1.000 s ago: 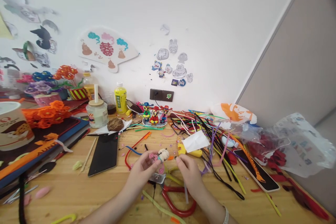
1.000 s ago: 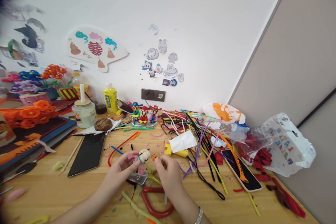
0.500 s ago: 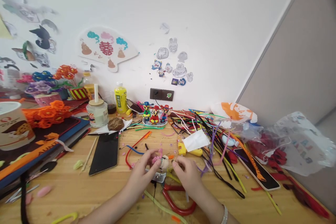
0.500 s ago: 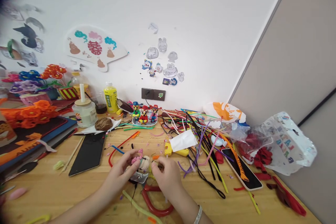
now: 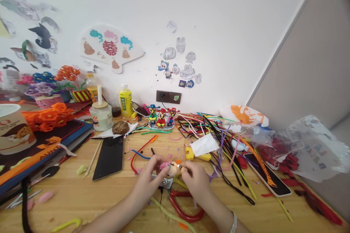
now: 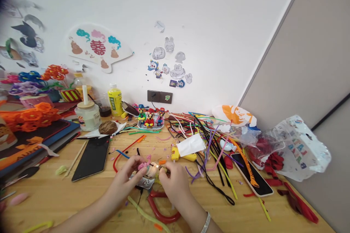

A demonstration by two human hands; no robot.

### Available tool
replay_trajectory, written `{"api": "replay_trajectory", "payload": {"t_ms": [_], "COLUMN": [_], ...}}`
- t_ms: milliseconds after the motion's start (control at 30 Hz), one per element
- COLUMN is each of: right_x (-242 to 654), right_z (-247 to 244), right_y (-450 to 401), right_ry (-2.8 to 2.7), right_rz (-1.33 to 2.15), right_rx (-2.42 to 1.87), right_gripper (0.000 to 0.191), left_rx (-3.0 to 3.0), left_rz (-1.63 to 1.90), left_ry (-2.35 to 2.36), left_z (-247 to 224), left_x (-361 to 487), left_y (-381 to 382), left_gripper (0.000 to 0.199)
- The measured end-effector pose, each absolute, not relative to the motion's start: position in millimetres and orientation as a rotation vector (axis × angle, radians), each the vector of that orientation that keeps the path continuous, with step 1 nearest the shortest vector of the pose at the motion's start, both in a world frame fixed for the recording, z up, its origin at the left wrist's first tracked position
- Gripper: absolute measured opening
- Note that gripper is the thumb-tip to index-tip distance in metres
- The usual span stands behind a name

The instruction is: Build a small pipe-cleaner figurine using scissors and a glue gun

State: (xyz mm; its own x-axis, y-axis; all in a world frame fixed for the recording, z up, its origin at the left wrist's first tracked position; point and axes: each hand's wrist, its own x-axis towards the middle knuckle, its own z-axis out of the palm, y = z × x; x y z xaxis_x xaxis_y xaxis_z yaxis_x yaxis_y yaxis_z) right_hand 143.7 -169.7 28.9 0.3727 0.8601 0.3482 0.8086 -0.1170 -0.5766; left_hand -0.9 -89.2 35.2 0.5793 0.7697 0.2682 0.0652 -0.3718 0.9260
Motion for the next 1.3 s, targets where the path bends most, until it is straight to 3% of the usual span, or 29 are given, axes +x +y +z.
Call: {"api": "replay_trajectory", "payload": {"t_ms": [1300], "right_x": [136.2], "right_z": [38.1], "right_y": [-175.9], "right_ry": [-1.508], "right_rz": [-0.011], "right_rx": [-1.983], "right_gripper": [0.024], "left_rx": [1.974], "left_rz": [0.882], "left_ry": [0.734], "left_z": [39.5], "left_x": [-2.0], "left_y": [-92.8], "left_gripper": [0.012]}}
